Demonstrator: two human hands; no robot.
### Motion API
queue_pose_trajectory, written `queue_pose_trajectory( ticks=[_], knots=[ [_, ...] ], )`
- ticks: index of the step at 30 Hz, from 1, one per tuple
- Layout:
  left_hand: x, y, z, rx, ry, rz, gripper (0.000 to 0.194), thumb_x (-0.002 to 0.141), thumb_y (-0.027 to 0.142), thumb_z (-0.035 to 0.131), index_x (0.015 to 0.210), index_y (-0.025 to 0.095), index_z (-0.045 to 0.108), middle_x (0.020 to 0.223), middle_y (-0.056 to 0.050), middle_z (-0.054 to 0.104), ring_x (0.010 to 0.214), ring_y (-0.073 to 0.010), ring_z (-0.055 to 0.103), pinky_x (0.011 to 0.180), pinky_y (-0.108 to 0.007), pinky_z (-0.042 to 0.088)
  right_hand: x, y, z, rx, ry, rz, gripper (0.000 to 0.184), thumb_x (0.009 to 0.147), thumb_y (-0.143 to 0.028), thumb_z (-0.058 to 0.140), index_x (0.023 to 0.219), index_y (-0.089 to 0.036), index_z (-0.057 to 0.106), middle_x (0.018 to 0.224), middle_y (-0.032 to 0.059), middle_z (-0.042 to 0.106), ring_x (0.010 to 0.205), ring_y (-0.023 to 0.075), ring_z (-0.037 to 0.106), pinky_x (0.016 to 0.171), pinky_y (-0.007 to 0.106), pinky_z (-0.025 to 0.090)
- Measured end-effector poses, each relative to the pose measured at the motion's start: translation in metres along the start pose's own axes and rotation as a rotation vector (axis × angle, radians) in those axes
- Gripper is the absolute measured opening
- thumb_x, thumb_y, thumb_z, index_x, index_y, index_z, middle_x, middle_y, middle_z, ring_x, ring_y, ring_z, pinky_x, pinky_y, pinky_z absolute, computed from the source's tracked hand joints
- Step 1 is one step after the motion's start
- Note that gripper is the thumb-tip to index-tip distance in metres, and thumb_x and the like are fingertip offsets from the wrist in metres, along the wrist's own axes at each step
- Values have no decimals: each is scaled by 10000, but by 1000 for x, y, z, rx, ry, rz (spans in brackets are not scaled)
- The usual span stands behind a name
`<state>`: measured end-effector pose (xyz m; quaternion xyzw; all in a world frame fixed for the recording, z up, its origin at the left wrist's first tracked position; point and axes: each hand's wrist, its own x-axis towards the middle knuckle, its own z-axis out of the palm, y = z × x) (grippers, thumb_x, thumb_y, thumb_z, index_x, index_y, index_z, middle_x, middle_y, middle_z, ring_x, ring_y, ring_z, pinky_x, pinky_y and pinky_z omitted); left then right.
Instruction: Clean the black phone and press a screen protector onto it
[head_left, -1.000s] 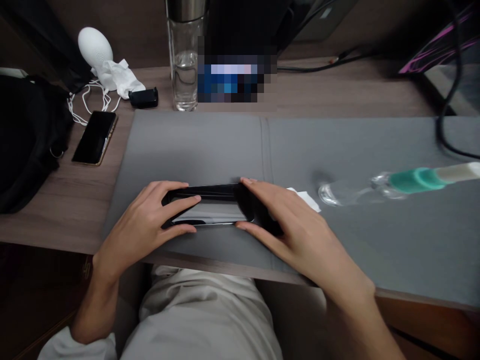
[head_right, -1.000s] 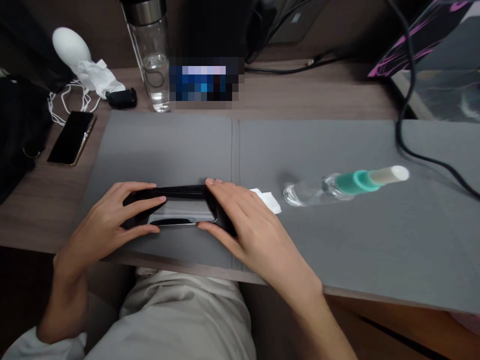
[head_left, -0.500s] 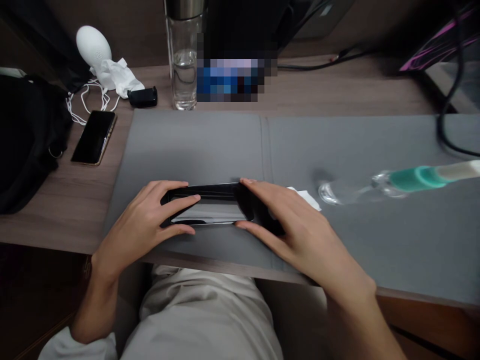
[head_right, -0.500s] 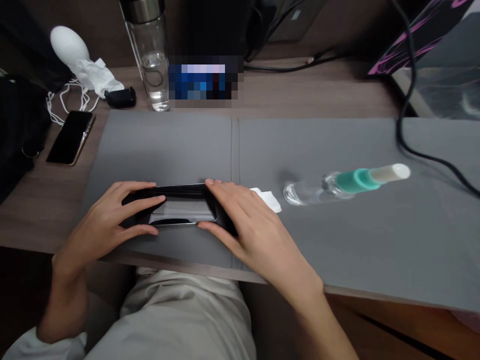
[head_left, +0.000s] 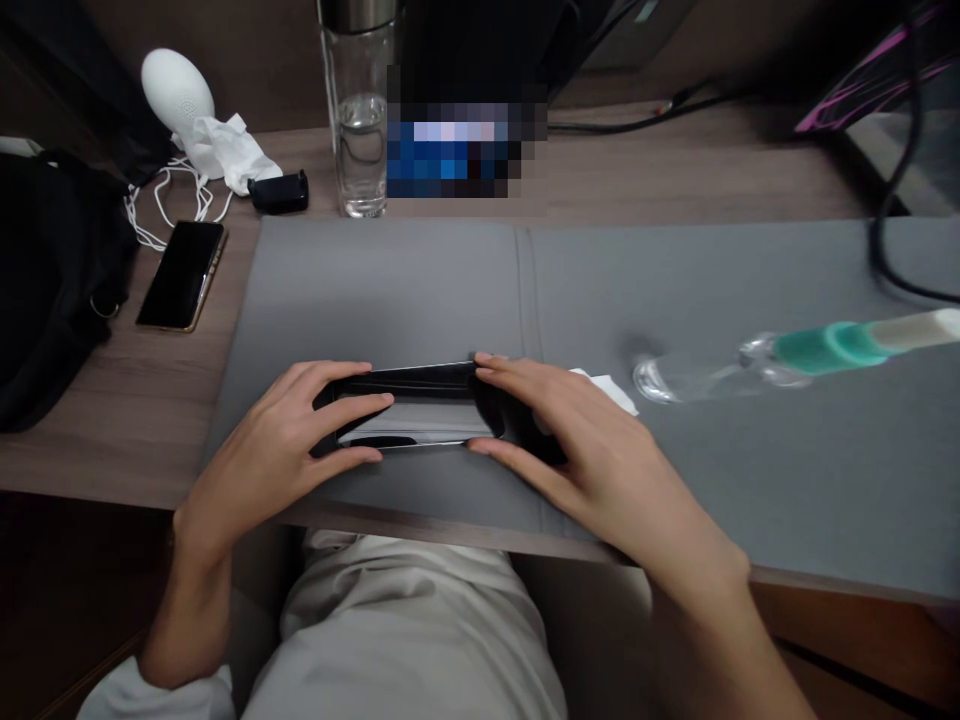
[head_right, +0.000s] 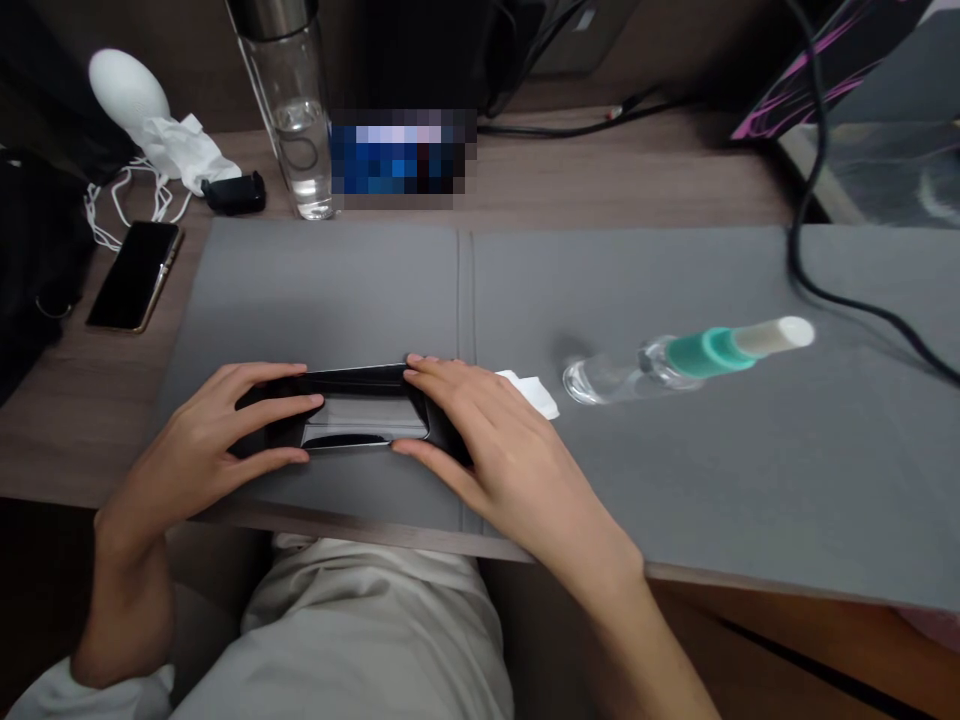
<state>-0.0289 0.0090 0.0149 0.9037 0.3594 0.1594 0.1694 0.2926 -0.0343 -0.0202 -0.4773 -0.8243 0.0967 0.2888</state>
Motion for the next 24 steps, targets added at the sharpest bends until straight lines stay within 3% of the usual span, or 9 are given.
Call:
queue_pose_trajectory(
  ticks=[8, 17, 24],
  knots=[
    [1, 0, -1, -7, 17, 14, 419, 1079, 448, 695, 1453, 259, 711, 1534, -115, 646, 1407, -272, 606, 1194, -462, 539, 0, 1, -1, -12, 12, -1, 509, 1068, -432, 712, 1497, -206, 559, 1537, 157, 692, 1405, 323, 685, 1162, 505, 571],
    [1, -2, 0, -20, 11, 10, 438, 1061, 434, 731, 1464, 267, 705, 1547, -102, 635, 1423, -258, 592, 1216, -443, 516, 2, 3, -4, -173, 133, -123, 442, 974, -394, 839, 1303, -157, 663, 1303, 168, 811, 1215, 331, 793, 993, 438, 633],
    [1, -2, 0, -24, 21, 15, 420, 1068, 438, 721, 1453, 269, 708, 1534, -109, 646, 1408, -262, 606, 1196, -449, 537, 3, 2, -6, -195, 139, -152, 432, 975, -370, 842, 1315, -171, 666, 1266, 146, 829, 1163, 313, 813, 908, 415, 638]
  ],
)
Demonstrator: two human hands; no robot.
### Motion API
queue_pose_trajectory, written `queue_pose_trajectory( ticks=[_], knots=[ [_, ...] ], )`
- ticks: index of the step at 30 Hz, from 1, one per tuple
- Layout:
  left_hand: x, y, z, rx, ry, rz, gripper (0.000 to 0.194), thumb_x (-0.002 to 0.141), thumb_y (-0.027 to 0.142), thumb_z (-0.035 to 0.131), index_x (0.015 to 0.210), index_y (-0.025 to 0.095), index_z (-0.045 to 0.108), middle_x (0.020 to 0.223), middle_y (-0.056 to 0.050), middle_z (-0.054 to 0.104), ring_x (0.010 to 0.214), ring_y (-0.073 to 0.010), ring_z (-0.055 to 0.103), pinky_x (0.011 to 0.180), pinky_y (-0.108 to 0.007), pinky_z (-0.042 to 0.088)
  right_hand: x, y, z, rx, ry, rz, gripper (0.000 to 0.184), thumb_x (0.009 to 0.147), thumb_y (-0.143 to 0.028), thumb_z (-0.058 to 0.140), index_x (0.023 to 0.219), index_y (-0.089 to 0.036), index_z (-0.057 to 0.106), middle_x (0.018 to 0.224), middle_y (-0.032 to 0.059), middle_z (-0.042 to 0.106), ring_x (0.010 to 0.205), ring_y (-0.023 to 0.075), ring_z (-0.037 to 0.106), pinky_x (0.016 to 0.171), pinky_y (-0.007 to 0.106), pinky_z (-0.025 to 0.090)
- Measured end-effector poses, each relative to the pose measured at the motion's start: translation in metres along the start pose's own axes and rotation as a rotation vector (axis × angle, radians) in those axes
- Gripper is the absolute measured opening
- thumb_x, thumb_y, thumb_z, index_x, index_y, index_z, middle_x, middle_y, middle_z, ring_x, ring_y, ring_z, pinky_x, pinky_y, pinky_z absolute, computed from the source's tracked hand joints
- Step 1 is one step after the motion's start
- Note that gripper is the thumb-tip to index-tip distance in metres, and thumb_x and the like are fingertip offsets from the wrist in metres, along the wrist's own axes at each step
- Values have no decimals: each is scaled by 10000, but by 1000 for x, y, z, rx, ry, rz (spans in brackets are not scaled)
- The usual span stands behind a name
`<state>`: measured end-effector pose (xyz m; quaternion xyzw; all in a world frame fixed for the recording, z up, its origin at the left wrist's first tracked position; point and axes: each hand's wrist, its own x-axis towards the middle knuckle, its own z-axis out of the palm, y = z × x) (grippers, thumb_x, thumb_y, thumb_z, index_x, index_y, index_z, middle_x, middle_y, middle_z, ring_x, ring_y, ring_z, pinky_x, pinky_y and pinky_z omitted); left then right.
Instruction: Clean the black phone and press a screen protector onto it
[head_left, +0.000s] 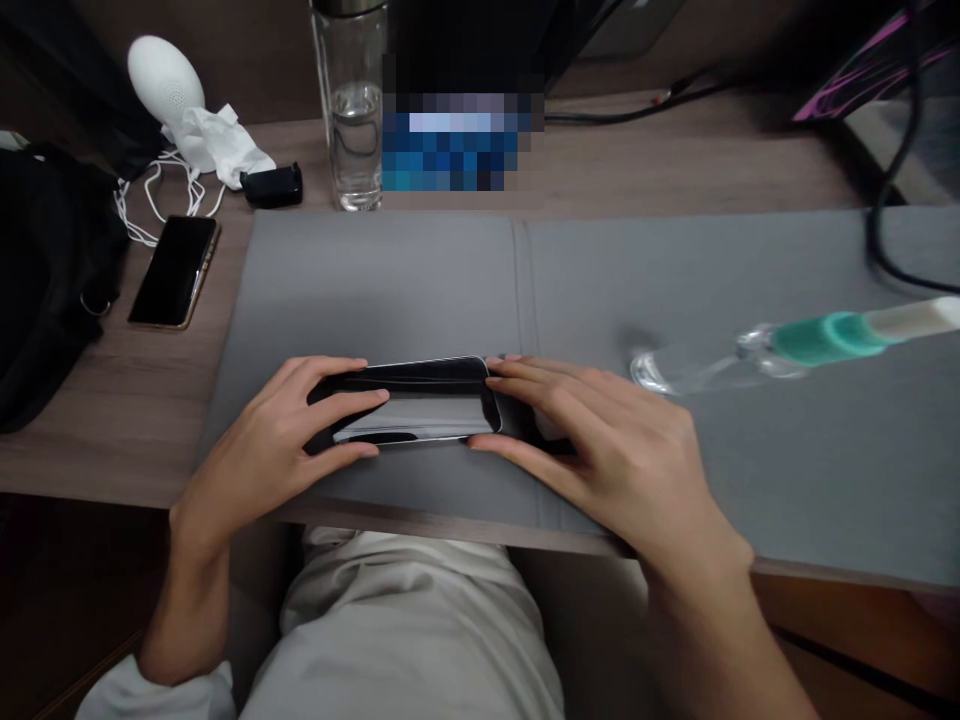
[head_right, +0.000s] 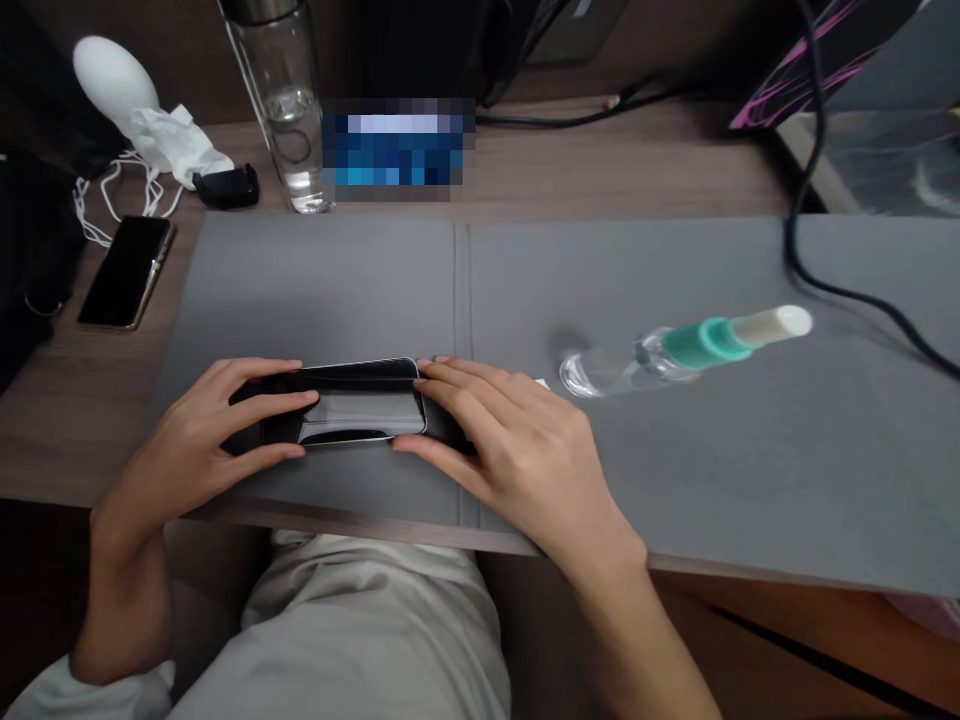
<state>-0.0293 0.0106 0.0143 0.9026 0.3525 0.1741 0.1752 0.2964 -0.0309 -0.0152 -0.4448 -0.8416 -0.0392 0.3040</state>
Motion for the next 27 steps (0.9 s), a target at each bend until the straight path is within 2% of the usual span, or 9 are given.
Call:
queue_pose_trajectory(
  ticks=[9, 18, 27],
  knots=[
    [0, 0, 0, -15, -7, -20, 413, 1070, 445, 718, 1451, 285, 708, 1546, -114, 641, 1410, -277, 608, 1199, -482, 537, -1, -1, -2, 25, -37, 38, 442, 1004, -382, 815, 1391, -238, 657, 1319, 123, 816, 1169, 334, 813, 890, 474, 659],
    [1, 1, 0, -23, -10, -35, 406, 1066, 442, 724, 1447, 303, 718, 1535, -112, 648, 1402, -287, 616, 1195, -498, 544, -3, -1, 0, 68, -16, 72, 450, 998, -352, 820, 1422, -286, 686, 1298, 77, 828, 1155, 334, 814, 892, 469, 651],
    [1, 1, 0, -13, 6, -16, 393, 1065, 437, 726, 1427, 284, 723, 1515, -112, 654, 1382, -276, 621, 1168, -474, 559, -3, -3, -6, 21, 24, 15, 227, 1003, -267, 818, 1209, -259, 723, 1143, 54, 866, 1014, 274, 846, 759, 400, 631]
  ],
)
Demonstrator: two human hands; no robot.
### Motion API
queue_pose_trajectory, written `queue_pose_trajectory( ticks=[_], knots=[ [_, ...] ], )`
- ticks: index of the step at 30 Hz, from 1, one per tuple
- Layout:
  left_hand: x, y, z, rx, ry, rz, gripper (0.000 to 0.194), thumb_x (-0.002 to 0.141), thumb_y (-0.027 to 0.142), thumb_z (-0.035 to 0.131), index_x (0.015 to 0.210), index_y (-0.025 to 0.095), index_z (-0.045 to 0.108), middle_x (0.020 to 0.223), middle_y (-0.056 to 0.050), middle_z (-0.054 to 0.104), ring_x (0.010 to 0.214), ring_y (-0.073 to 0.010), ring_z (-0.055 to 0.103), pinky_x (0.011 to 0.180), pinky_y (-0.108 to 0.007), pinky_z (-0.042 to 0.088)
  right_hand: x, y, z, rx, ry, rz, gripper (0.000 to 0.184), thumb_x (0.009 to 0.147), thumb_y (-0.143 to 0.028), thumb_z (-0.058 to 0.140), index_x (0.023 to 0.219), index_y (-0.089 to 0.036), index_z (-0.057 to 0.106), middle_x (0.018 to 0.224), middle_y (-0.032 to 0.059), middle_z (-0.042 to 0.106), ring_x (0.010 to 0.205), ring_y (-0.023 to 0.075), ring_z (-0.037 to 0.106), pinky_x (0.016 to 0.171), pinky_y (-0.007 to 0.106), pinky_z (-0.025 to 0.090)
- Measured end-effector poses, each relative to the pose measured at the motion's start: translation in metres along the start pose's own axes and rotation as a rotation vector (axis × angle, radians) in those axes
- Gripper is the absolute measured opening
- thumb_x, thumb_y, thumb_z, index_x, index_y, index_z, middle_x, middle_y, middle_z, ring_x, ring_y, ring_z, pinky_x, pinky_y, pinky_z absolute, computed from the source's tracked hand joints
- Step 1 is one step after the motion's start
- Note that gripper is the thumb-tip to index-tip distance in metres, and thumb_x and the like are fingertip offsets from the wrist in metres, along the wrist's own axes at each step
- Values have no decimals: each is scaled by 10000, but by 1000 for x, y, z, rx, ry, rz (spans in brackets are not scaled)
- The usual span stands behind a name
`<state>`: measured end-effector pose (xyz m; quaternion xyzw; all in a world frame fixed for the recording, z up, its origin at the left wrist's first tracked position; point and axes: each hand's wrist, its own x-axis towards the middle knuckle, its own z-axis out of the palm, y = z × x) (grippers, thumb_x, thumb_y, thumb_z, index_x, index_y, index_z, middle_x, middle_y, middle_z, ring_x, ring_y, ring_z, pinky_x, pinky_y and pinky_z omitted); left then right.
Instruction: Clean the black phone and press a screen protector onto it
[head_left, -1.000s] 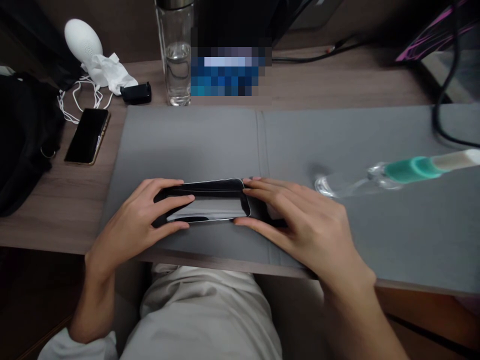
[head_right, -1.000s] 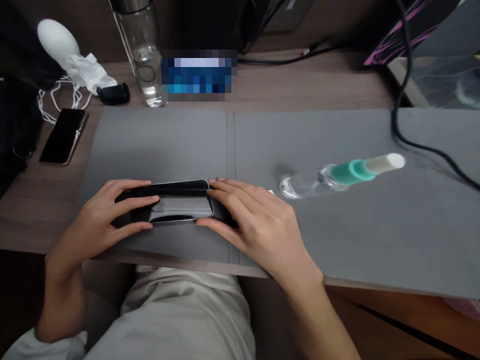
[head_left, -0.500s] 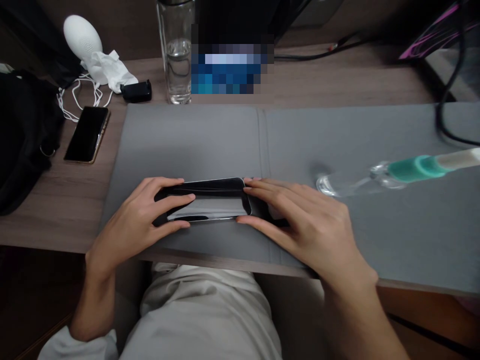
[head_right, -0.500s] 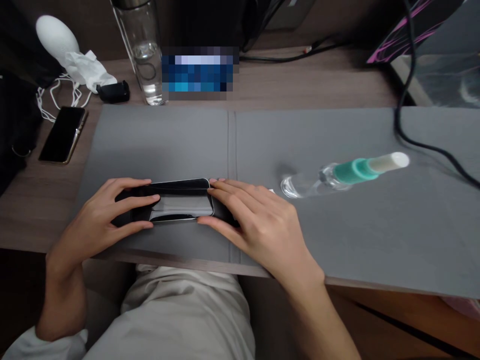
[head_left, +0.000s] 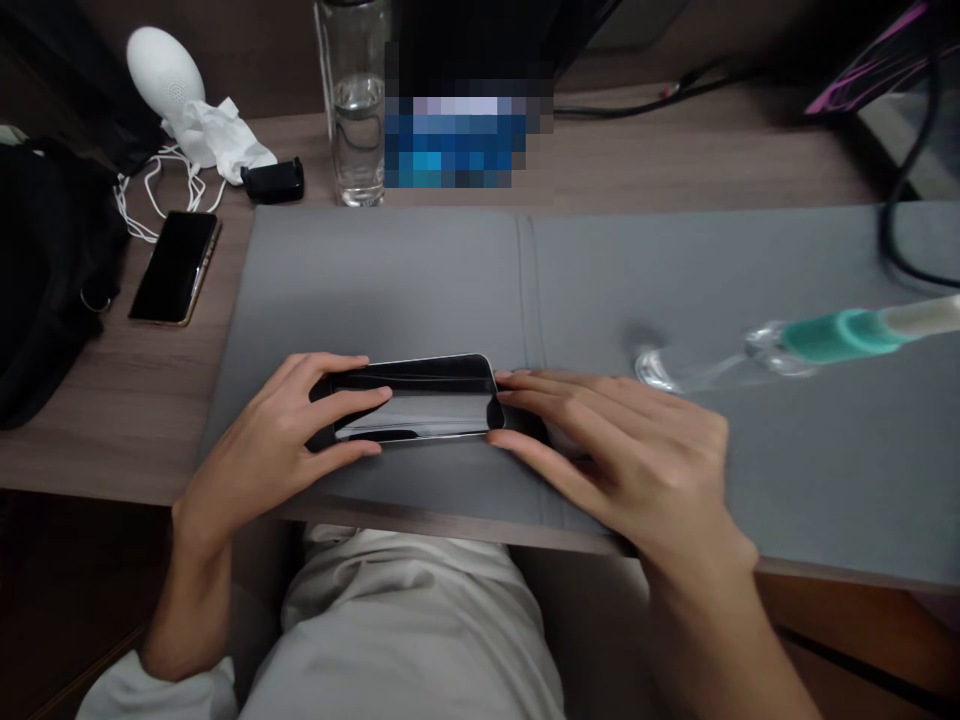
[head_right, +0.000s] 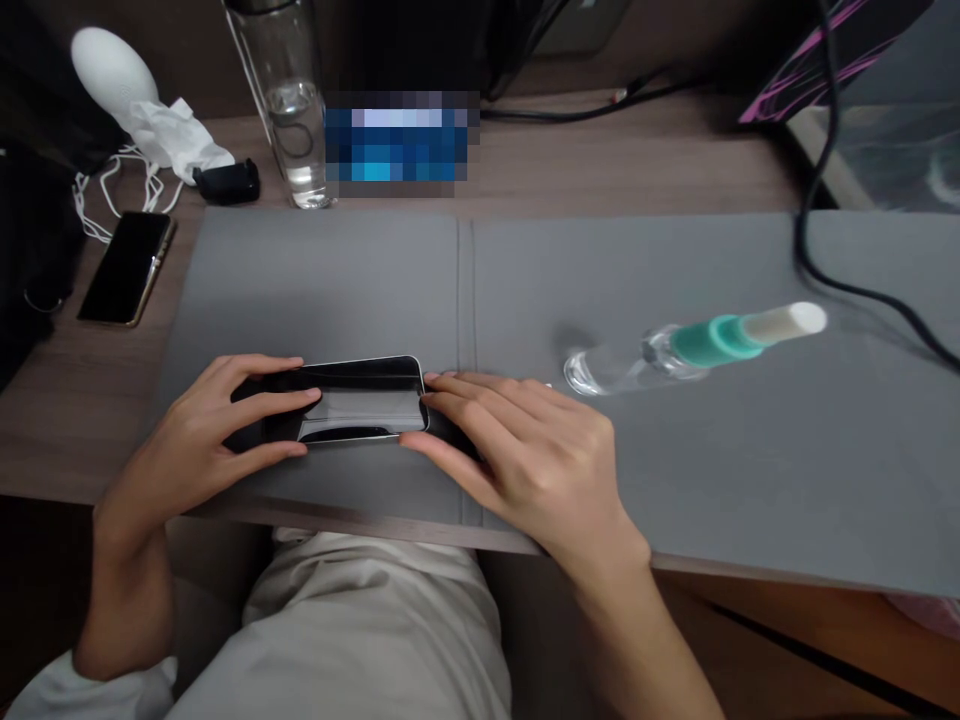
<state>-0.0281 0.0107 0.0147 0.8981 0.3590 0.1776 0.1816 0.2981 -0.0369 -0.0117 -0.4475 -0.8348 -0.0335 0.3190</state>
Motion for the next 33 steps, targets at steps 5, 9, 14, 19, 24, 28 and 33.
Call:
queue_pose_trajectory(
  ticks=[5, 9, 14, 19, 24, 28, 33],
  knots=[
    [-1, -2, 1, -4, -12, -3, 413, 1062, 453, 726, 1442, 291, 716, 1534, -114, 638, 1401, -279, 606, 1184, -486, 548, 1, -2, -1, -21, -19, -2, 238, 1035, -183, 744, 1254, -265, 706, 1149, 55, 864, 1008, 271, 849, 744, 399, 633],
    [-1, -3, 1, -8, -12, -7, 418, 1063, 447, 729, 1455, 303, 710, 1546, -111, 632, 1405, -282, 602, 1188, -496, 544, 0, -1, 0, -12, -32, 17, 375, 1035, -190, 731, 1391, -303, 700, 1167, 24, 862, 1010, 275, 848, 782, 407, 641],
    [0, -1, 1, -13, -4, -6, 410, 1062, 449, 727, 1443, 297, 723, 1527, -110, 646, 1395, -279, 610, 1180, -480, 549, -1, 1, 0, 1, -32, 6, 424, 1025, -178, 736, 1425, -314, 707, 1187, 12, 861, 1036, 264, 844, 795, 396, 642],
    [0, 0, 0, -14, -10, -10, 412, 1065, 445, 723, 1443, 281, 727, 1535, -113, 647, 1407, -272, 607, 1188, -465, 541, 0, 1, -1, -1, -30, -18, 383, 1015, -154, 742, 1377, -282, 730, 1187, 40, 860, 1039, 270, 842, 784, 398, 649],
    [1, -1, 0, -12, -4, -3, 403, 1061, 432, 732, 1438, 289, 735, 1538, -112, 658, 1400, -278, 620, 1194, -492, 544, 0, 0, -1, 13, -28, -13, 364, 1018, -150, 735, 1353, -291, 738, 1198, 38, 857, 1037, 276, 845, 791, 411, 667],
    [0, -2, 1, -12, -4, -8, 414, 1066, 444, 725, 1460, 319, 725, 1564, -105, 648, 1415, -287, 614, 1195, -517, 546, 0, 0, -1, -2, -31, -28, 306, 1025, -139, 723, 1295, -281, 743, 1197, 45, 857, 1029, 273, 848, 776, 409, 672],
    [-1, -4, 2, -4, -3, 14, 421, 1064, 441, 727, 1457, 291, 728, 1561, -106, 646, 1410, -269, 609, 1201, -478, 537, 1, 0, -1, -15, -29, -45, 272, 1024, -132, 723, 1261, -263, 741, 1184, 50, 860, 1018, 267, 849, 774, 398, 665]
  ],
)
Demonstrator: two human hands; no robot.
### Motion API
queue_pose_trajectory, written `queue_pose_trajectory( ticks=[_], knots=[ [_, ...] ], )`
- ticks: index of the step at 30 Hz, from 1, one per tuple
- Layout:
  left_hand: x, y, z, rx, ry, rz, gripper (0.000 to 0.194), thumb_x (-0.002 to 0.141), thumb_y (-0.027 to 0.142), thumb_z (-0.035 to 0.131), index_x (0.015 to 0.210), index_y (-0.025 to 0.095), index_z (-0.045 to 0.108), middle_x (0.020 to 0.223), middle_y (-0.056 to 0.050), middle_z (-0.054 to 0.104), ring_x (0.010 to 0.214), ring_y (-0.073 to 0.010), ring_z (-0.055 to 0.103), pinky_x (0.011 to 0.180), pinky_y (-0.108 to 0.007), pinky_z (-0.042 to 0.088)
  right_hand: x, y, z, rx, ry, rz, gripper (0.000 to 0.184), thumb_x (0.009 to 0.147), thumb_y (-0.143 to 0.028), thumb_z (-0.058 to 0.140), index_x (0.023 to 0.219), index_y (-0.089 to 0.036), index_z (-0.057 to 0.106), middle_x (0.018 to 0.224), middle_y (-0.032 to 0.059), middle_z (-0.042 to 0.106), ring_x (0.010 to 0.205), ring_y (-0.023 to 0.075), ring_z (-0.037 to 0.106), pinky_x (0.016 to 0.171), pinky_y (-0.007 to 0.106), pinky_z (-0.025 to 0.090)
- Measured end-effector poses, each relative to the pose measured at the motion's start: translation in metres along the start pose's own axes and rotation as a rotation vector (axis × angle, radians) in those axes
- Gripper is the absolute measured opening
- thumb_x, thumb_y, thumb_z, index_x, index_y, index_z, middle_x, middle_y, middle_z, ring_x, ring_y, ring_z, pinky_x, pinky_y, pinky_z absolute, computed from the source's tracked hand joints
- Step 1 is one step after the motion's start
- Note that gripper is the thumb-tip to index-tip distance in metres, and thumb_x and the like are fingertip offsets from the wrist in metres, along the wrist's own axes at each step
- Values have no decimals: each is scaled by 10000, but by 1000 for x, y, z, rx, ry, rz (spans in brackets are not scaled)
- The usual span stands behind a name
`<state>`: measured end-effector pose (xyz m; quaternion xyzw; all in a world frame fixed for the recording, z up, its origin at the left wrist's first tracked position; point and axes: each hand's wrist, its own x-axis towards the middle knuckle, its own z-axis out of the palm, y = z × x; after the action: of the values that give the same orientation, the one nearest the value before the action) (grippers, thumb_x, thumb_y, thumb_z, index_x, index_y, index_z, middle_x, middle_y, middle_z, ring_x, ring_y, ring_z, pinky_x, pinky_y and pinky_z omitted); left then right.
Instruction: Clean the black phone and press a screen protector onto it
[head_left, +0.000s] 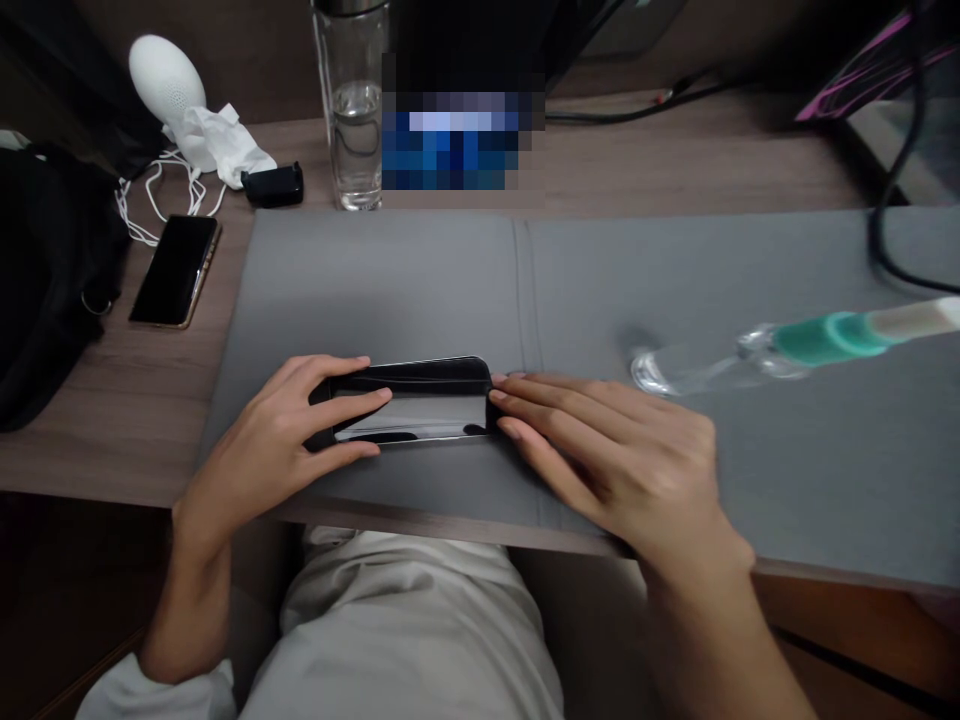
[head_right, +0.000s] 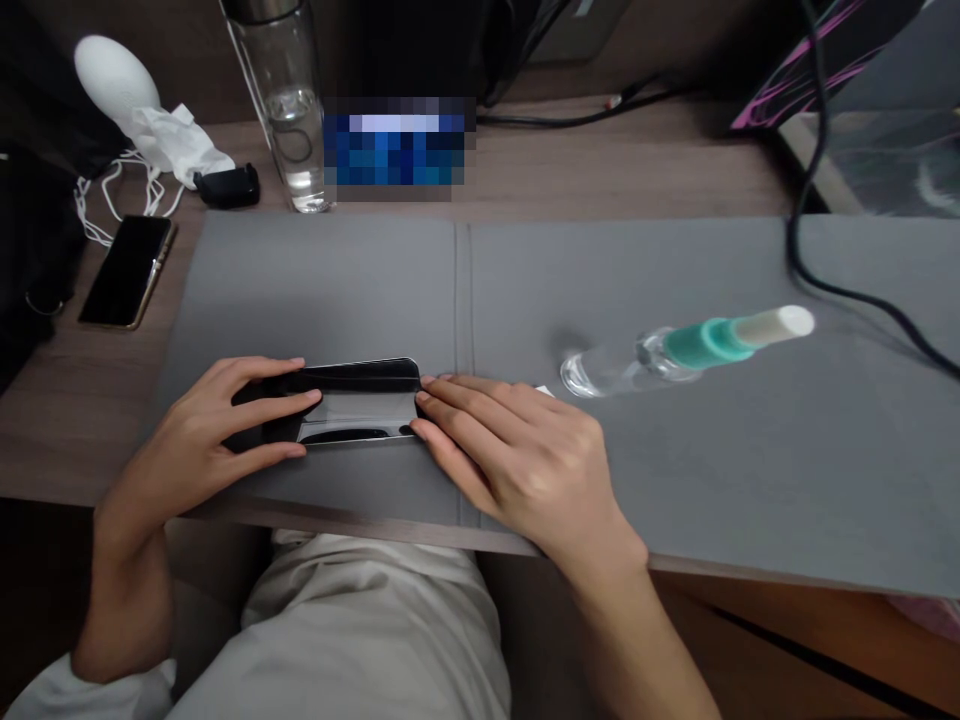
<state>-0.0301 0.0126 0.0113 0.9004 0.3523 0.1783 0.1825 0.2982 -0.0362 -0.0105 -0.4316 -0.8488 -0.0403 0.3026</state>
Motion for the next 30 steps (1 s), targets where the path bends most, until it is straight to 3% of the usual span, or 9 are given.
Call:
queue_pose_trajectory(
  ticks=[12, 21, 27, 30],
  knots=[
    [-2, -1, 1, 0, -1, 1, 429, 1064, 429, 728, 1470, 290, 718, 1566, -102, 639, 1430, -258, 591, 1219, -451, 512, -3, 2, 2, 11, 7, 3, 235, 1023, -137, 729, 1228, -251, 733, 1196, 57, 858, 1046, 252, 842, 790, 387, 652],
    [-1, 0, 1, -3, 3, 11, 424, 1063, 396, 733, 1471, 284, 719, 1560, -105, 636, 1431, -260, 588, 1215, -455, 517, 0, 0, 4, -21, 15, 4, 182, 1035, -153, 715, 1211, -196, 734, 1150, 67, 857, 990, 223, 816, 806, 342, 580],
    [-1, 1, 1, -11, 5, -1, 418, 1071, 408, 718, 1470, 282, 721, 1559, -110, 633, 1429, -264, 589, 1208, -456, 525, 2, -2, 4, -73, -18, 45, 432, 1045, -141, 695, 1473, -135, 637, 1056, 82, 816, 862, 223, 737, 785, 365, 532],
    [-1, 1, 1, -17, 3, -3, 427, 1065, 400, 731, 1474, 280, 720, 1560, -111, 633, 1433, -267, 587, 1213, -462, 522, 2, -2, 5, -78, -55, 38, 471, 1037, -182, 729, 1493, -119, 629, 1110, 104, 800, 878, 237, 709, 780, 382, 524]
  ],
)
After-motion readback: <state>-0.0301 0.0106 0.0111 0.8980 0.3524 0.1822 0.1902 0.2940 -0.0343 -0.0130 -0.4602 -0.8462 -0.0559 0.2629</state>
